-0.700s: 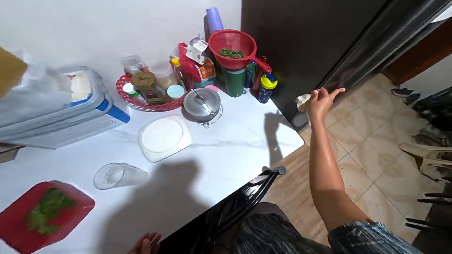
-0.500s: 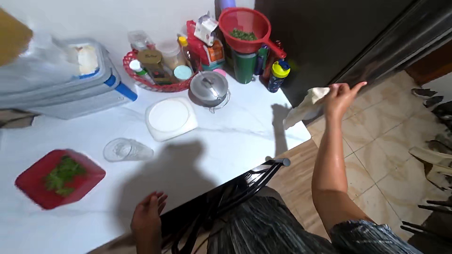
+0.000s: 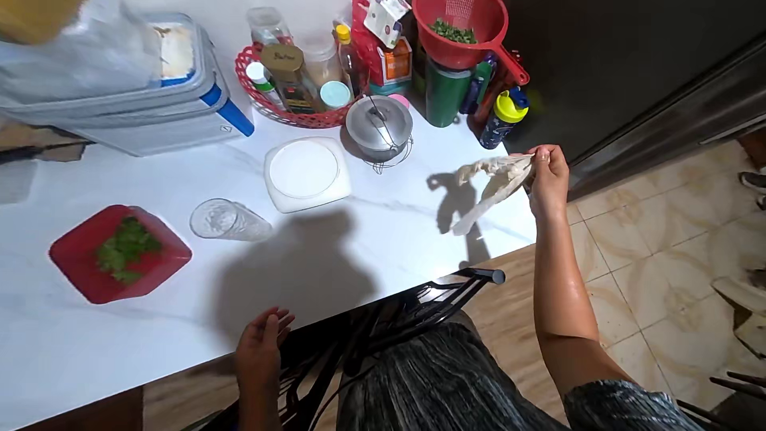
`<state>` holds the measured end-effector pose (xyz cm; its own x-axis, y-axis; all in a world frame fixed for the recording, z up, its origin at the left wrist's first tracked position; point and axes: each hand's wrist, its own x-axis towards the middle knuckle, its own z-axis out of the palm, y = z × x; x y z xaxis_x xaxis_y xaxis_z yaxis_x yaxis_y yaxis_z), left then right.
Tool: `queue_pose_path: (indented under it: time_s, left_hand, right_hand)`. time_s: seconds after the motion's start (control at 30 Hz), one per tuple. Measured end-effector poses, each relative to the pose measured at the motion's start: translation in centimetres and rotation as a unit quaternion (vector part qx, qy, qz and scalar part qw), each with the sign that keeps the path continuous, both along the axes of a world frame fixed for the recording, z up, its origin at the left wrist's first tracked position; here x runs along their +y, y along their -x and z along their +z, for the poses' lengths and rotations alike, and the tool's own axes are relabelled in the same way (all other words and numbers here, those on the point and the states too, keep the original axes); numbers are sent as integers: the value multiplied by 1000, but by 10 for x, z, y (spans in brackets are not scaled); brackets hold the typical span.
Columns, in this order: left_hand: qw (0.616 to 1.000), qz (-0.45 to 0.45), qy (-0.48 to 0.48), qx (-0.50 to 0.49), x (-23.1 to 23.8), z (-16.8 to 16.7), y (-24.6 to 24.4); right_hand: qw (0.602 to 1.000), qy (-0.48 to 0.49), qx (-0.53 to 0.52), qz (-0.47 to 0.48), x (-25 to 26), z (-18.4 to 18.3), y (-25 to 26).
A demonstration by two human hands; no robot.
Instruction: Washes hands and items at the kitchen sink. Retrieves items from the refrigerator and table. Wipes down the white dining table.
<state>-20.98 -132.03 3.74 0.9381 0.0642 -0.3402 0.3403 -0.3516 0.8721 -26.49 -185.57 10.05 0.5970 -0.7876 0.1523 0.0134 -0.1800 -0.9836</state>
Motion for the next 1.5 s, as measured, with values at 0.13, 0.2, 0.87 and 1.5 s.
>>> queue_pose_path:
  time_s: [0.13, 0.2, 0.87, 1.5]
  left_hand:
    - [1000, 0, -9, 4, -3, 1, 2]
    - [1000, -4, -11, 8, -3, 1, 4]
    - [998, 16, -65, -15, 31, 17, 36]
    - [996, -55, -58, -45, -3, 15, 24]
  right_hand:
    - [994, -81, 70, -28, -13, -34, -1]
    - [974, -31, 221, -28, -24, -67, 14]
    - [911, 200, 339, 126, -5, -162, -49]
    - [977, 115, 159, 83, -28, -74, -19]
